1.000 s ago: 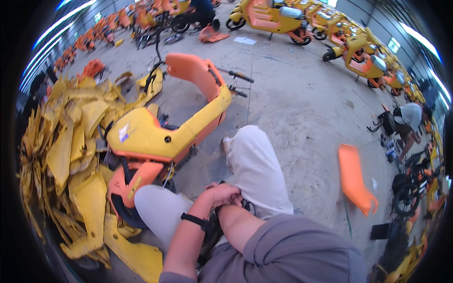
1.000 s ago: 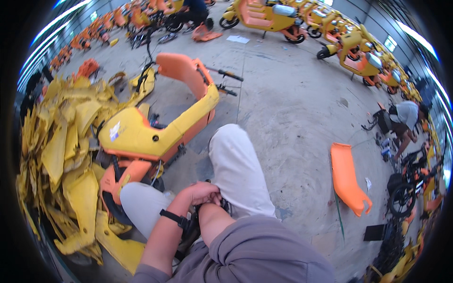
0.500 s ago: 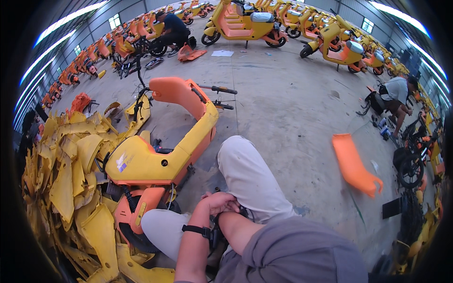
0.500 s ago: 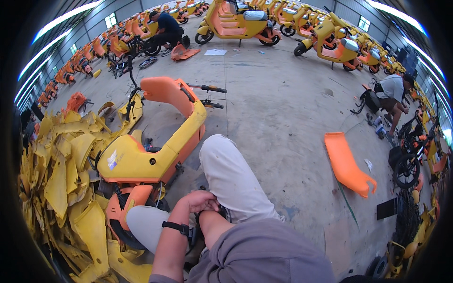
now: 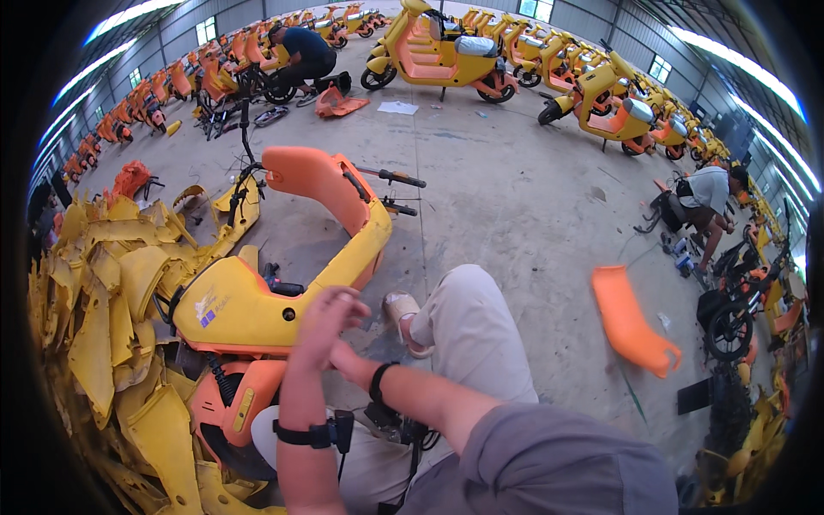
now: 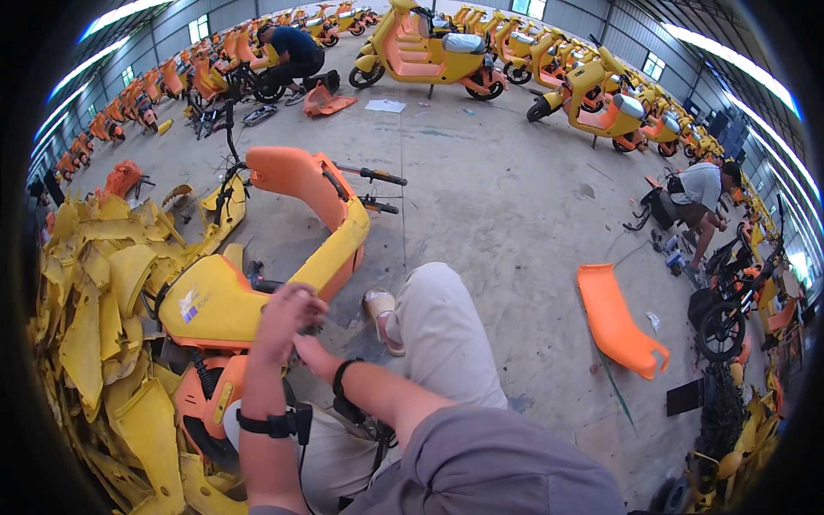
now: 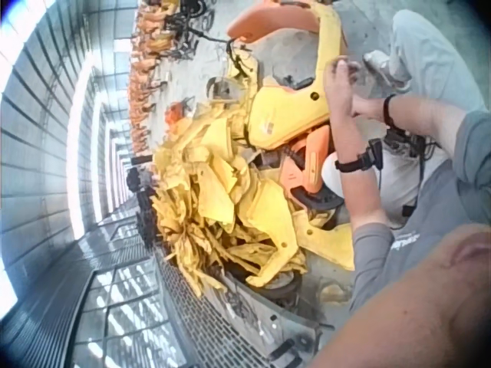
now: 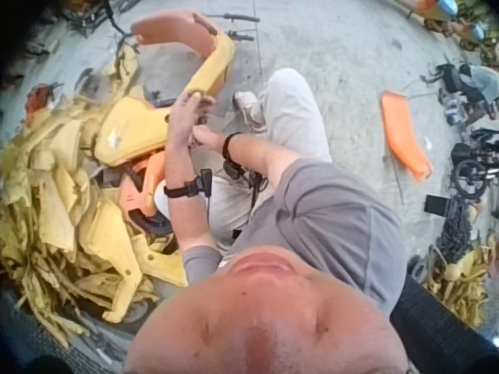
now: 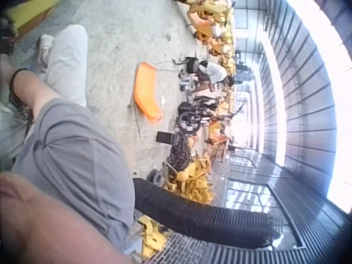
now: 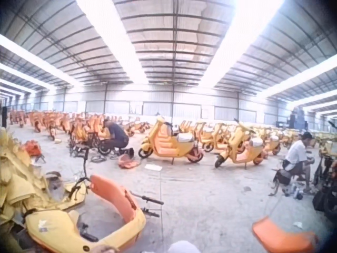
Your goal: The person unscrews and removes bolts from the yellow and orange body panels of a scooter using a wrench and by hand.
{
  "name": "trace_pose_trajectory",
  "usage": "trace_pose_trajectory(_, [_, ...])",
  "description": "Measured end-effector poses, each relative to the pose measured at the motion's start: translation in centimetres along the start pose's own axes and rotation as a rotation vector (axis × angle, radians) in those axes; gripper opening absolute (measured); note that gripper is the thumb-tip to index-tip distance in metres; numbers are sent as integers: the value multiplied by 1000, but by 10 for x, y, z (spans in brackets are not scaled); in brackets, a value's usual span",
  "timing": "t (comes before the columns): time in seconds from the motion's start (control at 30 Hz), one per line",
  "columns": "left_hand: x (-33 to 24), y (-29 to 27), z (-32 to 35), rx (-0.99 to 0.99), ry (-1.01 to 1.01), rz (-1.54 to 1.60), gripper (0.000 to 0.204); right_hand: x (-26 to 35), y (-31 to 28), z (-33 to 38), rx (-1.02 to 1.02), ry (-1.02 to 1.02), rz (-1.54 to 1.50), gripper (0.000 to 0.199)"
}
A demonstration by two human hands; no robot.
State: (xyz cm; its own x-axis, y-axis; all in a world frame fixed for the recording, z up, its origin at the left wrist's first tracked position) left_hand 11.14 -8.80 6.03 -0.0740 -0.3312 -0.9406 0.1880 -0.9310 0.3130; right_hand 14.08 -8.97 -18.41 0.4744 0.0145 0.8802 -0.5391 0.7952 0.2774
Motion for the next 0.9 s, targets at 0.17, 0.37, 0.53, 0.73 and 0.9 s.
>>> trace_pose_trajectory(0.17, [21,-89,-24,-506,154,149,17,99,13,-34,155,69,208,33])
trace_pose_trajectory(0.37, [39,-111,-28,-683,281,-151,26,211,10,-2,339,158,430,23])
trace_pose_trajectory(0.53, [72,-125,-37,-661,205,-386,34,219,-25,-6,493,247,603,22])
trace_pose_trajectory(0.73, [60,-106,-36,-412,-126,196,44,233,-25,18,476,197,488,15])
trace_pose_trajectory(0.9, [49,-88,-45,-323,-117,153,50,252,-42,10,459,262,400,15])
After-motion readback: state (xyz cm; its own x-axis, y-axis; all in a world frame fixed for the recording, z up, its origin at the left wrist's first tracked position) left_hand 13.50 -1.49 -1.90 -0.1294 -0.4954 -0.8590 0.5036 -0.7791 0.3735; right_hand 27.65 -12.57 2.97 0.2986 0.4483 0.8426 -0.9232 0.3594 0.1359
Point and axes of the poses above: each hand's wrist, its own z-axis away from the middle knuckle, its own y-axis out of the palm, x = y × z, the point moved 1 cm from there along -z, towards the middle knuckle, and after that the axes turned 8 degrees about z, right-handed, at the moved point
